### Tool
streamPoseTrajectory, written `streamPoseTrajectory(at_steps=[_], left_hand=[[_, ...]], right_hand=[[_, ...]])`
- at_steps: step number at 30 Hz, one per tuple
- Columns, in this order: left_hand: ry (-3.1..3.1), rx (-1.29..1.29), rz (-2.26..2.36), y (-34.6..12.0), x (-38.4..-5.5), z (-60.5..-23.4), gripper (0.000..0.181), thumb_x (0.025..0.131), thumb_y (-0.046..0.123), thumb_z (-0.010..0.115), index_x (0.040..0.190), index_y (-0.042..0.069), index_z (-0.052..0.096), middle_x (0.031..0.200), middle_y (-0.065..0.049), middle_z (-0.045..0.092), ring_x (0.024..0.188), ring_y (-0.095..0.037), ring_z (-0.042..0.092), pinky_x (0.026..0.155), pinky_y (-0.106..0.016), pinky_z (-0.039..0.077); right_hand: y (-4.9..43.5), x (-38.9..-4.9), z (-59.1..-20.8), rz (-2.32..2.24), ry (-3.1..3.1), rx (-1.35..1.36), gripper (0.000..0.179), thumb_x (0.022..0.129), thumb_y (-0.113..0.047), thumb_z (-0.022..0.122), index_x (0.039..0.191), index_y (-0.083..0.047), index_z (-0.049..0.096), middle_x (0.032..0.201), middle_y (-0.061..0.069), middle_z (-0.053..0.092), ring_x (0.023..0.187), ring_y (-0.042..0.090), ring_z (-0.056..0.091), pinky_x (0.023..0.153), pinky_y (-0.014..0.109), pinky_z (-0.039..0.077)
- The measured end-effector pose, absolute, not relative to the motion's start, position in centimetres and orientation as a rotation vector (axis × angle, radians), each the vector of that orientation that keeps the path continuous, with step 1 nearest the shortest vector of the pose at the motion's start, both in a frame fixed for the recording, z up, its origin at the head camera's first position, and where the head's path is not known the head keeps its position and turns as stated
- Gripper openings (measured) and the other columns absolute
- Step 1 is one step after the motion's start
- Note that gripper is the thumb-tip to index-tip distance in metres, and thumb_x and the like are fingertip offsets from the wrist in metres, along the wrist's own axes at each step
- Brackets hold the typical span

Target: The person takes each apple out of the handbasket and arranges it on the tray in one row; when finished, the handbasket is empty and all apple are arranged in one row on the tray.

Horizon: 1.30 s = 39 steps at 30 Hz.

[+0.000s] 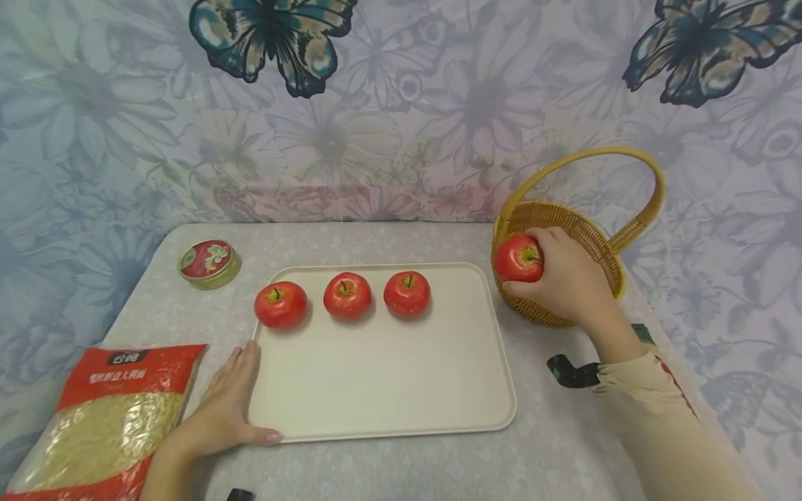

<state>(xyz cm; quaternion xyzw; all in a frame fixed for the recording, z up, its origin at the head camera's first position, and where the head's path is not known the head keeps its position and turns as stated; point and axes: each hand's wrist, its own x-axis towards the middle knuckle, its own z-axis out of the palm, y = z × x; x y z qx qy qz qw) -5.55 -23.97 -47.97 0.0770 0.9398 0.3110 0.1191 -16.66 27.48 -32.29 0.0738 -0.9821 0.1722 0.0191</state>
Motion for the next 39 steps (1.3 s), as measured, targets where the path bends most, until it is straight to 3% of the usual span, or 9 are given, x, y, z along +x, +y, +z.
streamPoseTrajectory(at_steps=[15,26,39], left_hand=[[2.757,0.232,0.896,-23.9,-5.6,-48.1,0.160,0.045,0.073,0.086,0.159,0.004,-0.003,0.166,-0.024,-0.001,0.153,-0.045,-0.005,0.120,-0.066,0.002],[2.754,0.232,0.907,-24.1,-5.7,-48.1,0.160,0.045,0.073,0.086,0.159,0.003,-0.003,0.166,-0.024,-0.002,0.153,-0.045,-0.006,0.121,-0.064,0.000],[2.758,0.235,0.902,-24.0,-5.7,-48.1,0.161,0.045,0.073,0.086,0.159,0.004,-0.004,0.166,-0.024,-0.002,0.153,-0.046,-0.006,0.121,-0.065,0.000]], right_hand=[[22.7,-16.8,-37.2,0.540,-3.049,0.358,0.087,0.071,-0.036,0.087,0.142,-0.007,0.046,0.137,0.017,0.052,0.119,0.040,0.055,0.094,0.064,0.050],[21.3,-17.3,-40.9,0.484,-3.107,0.361,0.093,0.071,-0.045,0.086,0.146,-0.009,0.044,0.137,0.017,0.052,0.120,0.040,0.056,0.092,0.061,0.052],[21.2,-18.0,-42.3,0.640,-3.135,0.284,0.097,0.074,-0.049,0.083,0.150,-0.009,0.038,0.130,0.013,0.054,0.118,0.035,0.058,0.095,0.058,0.052]])
